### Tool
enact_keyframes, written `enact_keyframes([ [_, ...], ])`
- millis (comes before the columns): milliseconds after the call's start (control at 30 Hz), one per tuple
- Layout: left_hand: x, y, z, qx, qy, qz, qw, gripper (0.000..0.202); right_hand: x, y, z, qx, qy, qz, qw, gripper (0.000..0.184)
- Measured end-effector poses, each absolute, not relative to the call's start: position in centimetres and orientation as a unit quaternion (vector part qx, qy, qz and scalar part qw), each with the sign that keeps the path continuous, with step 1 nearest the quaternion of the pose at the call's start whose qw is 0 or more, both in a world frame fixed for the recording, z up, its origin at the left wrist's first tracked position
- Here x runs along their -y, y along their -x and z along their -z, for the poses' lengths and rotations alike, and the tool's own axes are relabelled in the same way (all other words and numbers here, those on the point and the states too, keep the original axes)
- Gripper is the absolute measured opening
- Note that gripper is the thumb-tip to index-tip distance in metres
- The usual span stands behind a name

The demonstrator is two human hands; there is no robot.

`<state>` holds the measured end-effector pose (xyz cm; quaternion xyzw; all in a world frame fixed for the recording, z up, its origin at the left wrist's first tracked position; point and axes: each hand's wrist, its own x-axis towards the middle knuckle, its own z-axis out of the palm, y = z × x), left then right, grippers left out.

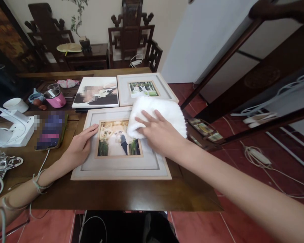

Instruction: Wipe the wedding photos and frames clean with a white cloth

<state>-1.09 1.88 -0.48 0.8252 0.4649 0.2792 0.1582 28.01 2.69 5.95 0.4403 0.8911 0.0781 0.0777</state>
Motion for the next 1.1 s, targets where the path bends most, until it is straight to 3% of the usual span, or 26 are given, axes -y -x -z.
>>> enact_keyframes([
  [233,-1.9,0.9,0.6,-0.472,-0.821,-0.285,0.147,0.053,-3.3,-24.5,-6.3,-0.884,-0.456,-0.064,0.082,0.049],
  [433,-1.9,0.9,0.8,-0.478,-0.816,-0.292,0.145,0.054,3.9,-21.4,-8.6,-0.895,-0.405,0.137,0.13,0.054],
  [533,-1.9,0.9,0.5,-0.489,-0.813,-0.279,0.149,0.053,5.7,-19.6,-8.5,-0.909,-0.348,0.201,0.112,0.049],
  [667,-2.0,0.9,0.4,-0.485,-0.814,-0.281,0.153,0.054,3.4,-18.9,-7.2,-0.922,-0.347,0.149,0.089,0.052],
  [867,-1.9,0.4,-0.1,-0.452,-0.825,-0.305,0.149,0.054,-4.6,-18.8,-6.0,-0.925,-0.373,-0.074,0.019,0.047],
  [1100,-1.9,0.7,0.6,-0.472,-0.814,-0.301,0.155,0.055,-7.2,-18.0,-5.8,-0.898,-0.42,-0.117,0.059,0.032],
])
